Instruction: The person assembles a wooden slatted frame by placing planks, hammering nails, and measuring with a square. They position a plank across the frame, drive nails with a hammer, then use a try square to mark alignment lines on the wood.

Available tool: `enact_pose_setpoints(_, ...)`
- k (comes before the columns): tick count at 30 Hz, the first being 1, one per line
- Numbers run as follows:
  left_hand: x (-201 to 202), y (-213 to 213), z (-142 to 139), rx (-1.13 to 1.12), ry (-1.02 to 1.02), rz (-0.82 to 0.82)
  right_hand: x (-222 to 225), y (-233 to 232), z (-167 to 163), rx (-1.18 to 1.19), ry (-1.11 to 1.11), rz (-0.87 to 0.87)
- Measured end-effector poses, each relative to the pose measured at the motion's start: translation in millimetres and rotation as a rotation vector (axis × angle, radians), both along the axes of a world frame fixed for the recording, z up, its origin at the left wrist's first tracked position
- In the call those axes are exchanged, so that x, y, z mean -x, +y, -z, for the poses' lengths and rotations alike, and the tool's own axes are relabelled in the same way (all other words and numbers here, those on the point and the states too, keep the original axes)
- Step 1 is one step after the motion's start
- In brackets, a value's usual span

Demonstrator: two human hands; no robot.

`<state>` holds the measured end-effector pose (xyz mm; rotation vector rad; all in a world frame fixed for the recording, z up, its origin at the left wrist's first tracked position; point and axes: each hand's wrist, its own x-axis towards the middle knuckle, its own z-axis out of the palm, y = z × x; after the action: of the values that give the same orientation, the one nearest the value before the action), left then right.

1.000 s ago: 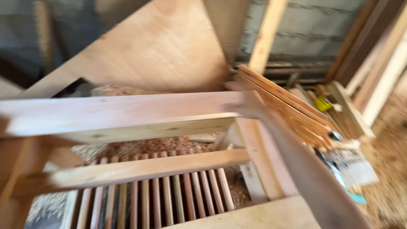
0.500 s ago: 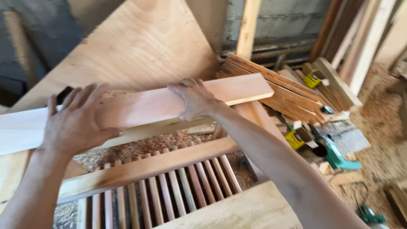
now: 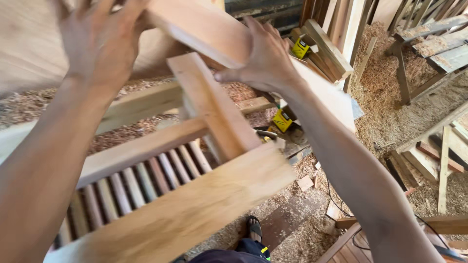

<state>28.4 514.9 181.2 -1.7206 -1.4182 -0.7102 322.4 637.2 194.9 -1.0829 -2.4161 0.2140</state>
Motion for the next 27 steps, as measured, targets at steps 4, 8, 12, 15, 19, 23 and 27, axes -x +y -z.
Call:
enact_pose_setpoints(4, -77, 58, -2, 0.047, 0.174, -0.049, -100, 15, 5, 0.452, 0.0, 0.007)
enact_pose_setpoints(8, -155, 121, 2, 0.161, 0.293, 0.005, -173, 36, 46, 0.68, 0.114, -0.051)
enact_pose_setpoints(12, -218, 163, 9, 0.771, -0.014, -0.086, -208, 61, 104, 0.794, 0.119, 0.055)
enact_pose_setpoints(15, -261, 183, 11, 1.188, -0.295, -0.352, -220, 78, 143, 0.938, 0.116, 0.15)
enact_pose_setpoints(19, -315, 215, 12, 1.2, -0.437, -0.368, -212, 100, 192, 0.948, 0.181, 0.058)
enact_pose_setpoints(23, -364, 225, 59, 0.875, -0.983, -0.428, -207, 107, 229, 1.023, 0.33, -0.019)
enact_pose_setpoints(27, -363, 245, 114, 0.486, -1.178, -0.507, -212, 121, 241, 1.105, 0.204, 0.153)
